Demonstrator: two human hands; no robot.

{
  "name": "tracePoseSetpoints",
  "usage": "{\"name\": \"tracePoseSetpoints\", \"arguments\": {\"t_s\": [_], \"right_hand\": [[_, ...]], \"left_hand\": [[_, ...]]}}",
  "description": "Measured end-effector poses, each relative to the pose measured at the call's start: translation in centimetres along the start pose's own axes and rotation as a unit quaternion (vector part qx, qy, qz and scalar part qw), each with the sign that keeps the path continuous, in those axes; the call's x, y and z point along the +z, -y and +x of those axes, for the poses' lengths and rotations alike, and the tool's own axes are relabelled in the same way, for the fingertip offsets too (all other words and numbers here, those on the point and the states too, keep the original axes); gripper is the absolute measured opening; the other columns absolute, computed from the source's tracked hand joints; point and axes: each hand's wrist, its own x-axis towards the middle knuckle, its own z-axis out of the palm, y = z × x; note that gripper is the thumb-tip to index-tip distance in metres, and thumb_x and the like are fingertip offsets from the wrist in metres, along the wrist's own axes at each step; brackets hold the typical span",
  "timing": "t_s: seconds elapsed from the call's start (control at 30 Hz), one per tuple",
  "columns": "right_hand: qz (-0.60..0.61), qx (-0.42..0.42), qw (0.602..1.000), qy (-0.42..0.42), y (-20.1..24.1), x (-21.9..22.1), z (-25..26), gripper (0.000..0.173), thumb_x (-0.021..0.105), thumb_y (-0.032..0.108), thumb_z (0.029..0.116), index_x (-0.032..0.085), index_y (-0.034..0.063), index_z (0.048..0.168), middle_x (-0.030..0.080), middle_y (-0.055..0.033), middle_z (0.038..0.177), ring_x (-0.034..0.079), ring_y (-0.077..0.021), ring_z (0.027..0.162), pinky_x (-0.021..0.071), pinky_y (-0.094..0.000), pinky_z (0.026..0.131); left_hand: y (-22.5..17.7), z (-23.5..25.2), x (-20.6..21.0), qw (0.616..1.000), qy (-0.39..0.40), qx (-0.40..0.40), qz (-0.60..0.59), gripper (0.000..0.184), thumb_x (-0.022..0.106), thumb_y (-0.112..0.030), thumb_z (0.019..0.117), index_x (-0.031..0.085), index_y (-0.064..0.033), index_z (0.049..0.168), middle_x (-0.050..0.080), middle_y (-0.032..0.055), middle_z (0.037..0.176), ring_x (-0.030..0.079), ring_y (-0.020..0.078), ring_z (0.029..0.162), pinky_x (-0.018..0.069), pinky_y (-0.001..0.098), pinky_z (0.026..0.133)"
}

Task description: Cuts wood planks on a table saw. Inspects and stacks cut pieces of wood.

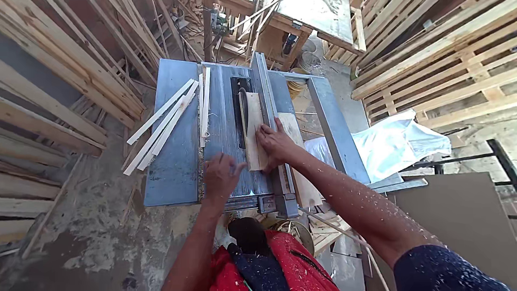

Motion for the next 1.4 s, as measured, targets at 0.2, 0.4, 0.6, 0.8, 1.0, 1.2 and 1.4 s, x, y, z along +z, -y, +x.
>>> {"name": "tracePoseSetpoints", "arguments": {"t_s": [0.2,0.4,0.6,0.8,1.0,1.2,1.4], "right_hand": [[-0.005,0.0,1.0,0.003,-3.5,-1.0,5.0,0.145,0.08,0.086,0.0329,0.048,0.004,0.148,0.056,-0.0143,0.148,0.038,-0.0342,0.149,-0.0009,-0.0692,0.123],[-0.031,-0.017,0.999,0.002,-5.9,-1.8,8.8,0.138,0.08,0.086,0.0312,0.056,0.0041,0.14,0.062,-0.0135,0.14,0.046,-0.0343,0.144,0.0048,-0.0697,0.123],[-0.006,0.002,1.0,-0.003,-8.5,-2.8,11.7,0.103,0.091,0.062,0.0528,0.062,0.0087,0.136,0.065,-0.0118,0.136,0.047,-0.0349,0.142,0.0098,-0.0729,0.12],[-0.024,-0.036,0.999,0.005,-12.3,-4.6,17.3,0.091,0.089,0.066,0.0564,0.068,0.0077,0.123,0.069,-0.0167,0.123,0.059,-0.0381,0.127,0.0218,-0.0704,0.119],[-0.036,-0.047,0.998,-0.031,-13.1,-6.9,19.2,0.055,0.08,0.041,0.0791,0.063,0.0003,0.112,0.069,-0.0219,0.099,0.067,-0.042,0.101,0.0516,-0.0622,0.088],[0.044,0.03,0.987,-0.154,-15.9,-12.8,16.5,0.028,0.066,0.014,0.0907,0.063,-0.002,0.114,0.068,-0.0303,0.099,0.067,-0.0533,0.095,0.0511,-0.0722,0.077],[0.137,0.117,0.939,-0.292,-19.9,-15.9,5.0,0.033,0.06,0.022,0.0943,0.06,-0.0028,0.116,0.067,-0.0312,0.094,0.067,-0.0542,0.089,0.0482,-0.0745,0.072]], "left_hand": [[4.7,-0.8,-1.1,0.999,-0.024,-0.041,-0.021,0.041,0.068,-0.05,0.0951,0.066,-0.0111,0.083,0.061,0.003,0.079,0.061,0.0198,0.069,0.0526,0.044,0.063],[4.7,-1.7,0.3,0.998,-0.041,-0.038,0.002,0.042,0.067,-0.051,0.0943,0.064,-0.013,0.077,0.06,0.0011,0.076,0.058,0.0173,0.065,0.0495,0.0402,0.061],[4.2,-1.9,0.1,0.998,-0.048,-0.043,0.01,0.042,0.066,-0.049,0.0945,0.065,-0.0109,0.078,0.061,0.0027,0.076,0.06,0.0183,0.065,0.0513,0.0416,0.061],[4.2,-2.4,0.1,0.989,-0.113,-0.095,-0.004,0.034,0.071,-0.039,0.0938,0.067,-0.0074,0.083,0.064,0.0052,0.079,0.063,0.0187,0.066,0.0562,0.0413,0.06],[3.9,3.9,-1.3,0.995,-0.022,-0.096,0.019,0.019,0.061,-0.019,0.0996,0.074,-0.01,0.11,0.068,0.0134,0.105,0.069,0.0274,0.09,0.0603,0.0481,0.078],[4.7,15.7,-0.4,0.976,0.157,0.078,0.129,0.038,0.059,-0.005,0.0937,0.075,-0.0288,0.119,0.067,0.0098,0.116,0.062,0.0324,0.113,0.0488,0.0555,0.092],[5.1,23.1,2.1,0.944,0.231,0.178,0.156,0.044,0.058,-0.005,0.0946,0.072,-0.0327,0.125,0.065,0.0074,0.117,0.06,0.0298,0.115,0.0468,0.0535,0.095]]}}
